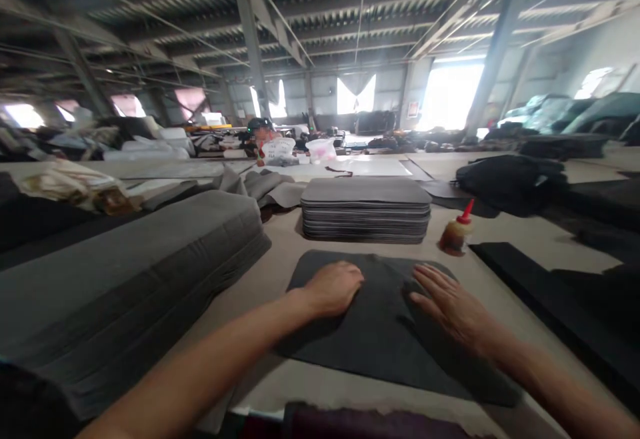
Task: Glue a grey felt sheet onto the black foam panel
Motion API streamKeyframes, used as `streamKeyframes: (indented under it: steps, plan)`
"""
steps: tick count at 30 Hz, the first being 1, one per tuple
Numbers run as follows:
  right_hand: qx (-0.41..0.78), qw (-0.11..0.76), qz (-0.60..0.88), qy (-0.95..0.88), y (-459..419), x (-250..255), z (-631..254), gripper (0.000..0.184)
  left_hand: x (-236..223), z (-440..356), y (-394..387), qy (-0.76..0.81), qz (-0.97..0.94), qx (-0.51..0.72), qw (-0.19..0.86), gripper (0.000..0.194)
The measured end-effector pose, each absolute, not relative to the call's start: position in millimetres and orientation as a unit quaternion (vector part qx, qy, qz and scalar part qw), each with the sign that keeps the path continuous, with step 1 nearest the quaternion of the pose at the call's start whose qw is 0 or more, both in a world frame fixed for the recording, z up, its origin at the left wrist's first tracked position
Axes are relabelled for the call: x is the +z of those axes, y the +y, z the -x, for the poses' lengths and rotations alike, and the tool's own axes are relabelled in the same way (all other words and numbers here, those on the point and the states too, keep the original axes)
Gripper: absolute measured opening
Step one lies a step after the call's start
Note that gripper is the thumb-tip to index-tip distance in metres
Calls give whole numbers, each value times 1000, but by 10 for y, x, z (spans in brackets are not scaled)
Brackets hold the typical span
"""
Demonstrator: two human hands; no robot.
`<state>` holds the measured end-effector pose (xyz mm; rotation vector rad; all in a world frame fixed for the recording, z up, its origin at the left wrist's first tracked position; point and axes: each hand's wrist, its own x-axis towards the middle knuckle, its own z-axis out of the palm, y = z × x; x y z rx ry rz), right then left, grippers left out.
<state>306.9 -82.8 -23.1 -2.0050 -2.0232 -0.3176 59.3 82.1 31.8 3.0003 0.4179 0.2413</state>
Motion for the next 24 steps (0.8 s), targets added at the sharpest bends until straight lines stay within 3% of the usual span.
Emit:
streamKeyframes:
  steps: [3,7,18,24]
  plan:
    - [-84,126,702,-696,-556,-267,-2997,67,133,-1193,891,111,-989,67,66,34]
    - [-75,97,734,-668,-486,-501,-3007,73,-159,-1442,953,169,-980,65,85,64]
    - [-95,85,745,-655,-487,-545,-2979,78,-250,-1390,1091,220,-969,34,104,89]
    - [-177,111,728,-653,-614,-933,-3416,75,-218,-663,1399,286,-953,23,101,93]
